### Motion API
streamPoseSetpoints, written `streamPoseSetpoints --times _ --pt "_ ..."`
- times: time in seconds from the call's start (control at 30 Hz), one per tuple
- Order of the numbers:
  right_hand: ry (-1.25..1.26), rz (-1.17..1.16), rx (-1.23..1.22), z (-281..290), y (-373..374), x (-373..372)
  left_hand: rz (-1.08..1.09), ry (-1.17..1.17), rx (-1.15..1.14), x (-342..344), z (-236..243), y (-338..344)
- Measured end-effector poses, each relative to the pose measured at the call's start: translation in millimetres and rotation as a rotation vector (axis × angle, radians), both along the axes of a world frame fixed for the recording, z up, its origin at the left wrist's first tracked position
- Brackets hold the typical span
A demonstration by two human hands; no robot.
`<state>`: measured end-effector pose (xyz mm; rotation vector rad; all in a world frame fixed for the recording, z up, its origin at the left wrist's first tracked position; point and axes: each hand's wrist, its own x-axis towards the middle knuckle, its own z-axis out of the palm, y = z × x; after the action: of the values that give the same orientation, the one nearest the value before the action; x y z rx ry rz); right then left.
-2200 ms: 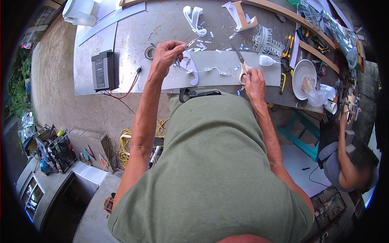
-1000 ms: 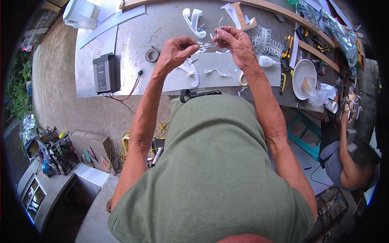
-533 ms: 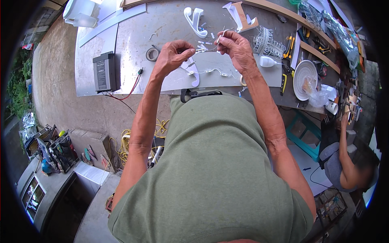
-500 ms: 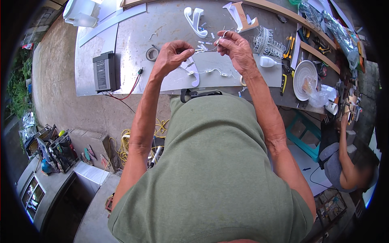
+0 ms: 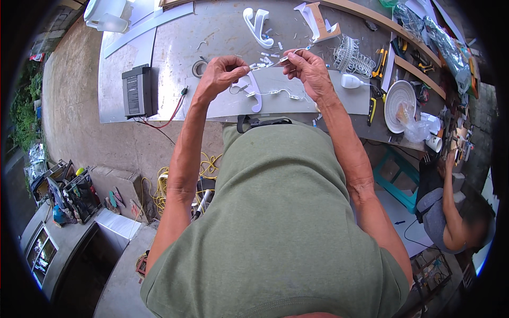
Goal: Connecting and securing LED strips and wiring to plastic sign letters on a work table.
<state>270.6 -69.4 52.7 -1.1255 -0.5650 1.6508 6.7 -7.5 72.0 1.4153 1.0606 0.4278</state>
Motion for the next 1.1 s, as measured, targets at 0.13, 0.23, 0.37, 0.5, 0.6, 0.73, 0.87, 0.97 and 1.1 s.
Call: streamPoseSetpoints --times 0.13,0.23,0.37,0.5,0.6,0.73,0.87,0.97,1.1 --pt "0.094 -0.022 -0.015 -4 -5 3 0.0 0.038 0.035 -4 -6 7" --pt "0.129 -0.008 -0.021 -10 -9 5 -0.006 0.075 0.098 -6 -7 12" --pt "-0.002 0.1 -0.069 -10 -16 2 0.021 0.149 0.188 -12 -11 19" --pt "-0.131 0.214 -0.108 -14 -23 -3 0.014 0.231 0.259 -16 -13 27" --pt "-0.194 0.294 -0.09 -10 -27 -9 0.012 0.271 0.276 -17 -15 28" --pt "-0.335 0.374 -0.087 -8 -29 -13 -0.015 0.314 0.288 -15 -10 29" --pt "-0.381 0.479 -0.096 -8 -30 -14 -0.016 0.313 0.29 -15 -10 27" --pt "-0.411 0.45 -0.088 -9 -30 -17 -0.02 0.305 0.276 -15 -10 27" --pt "-0.533 0.433 -0.075 -15 -30 -15 -0.036 0.304 0.259 -16 -14 27"
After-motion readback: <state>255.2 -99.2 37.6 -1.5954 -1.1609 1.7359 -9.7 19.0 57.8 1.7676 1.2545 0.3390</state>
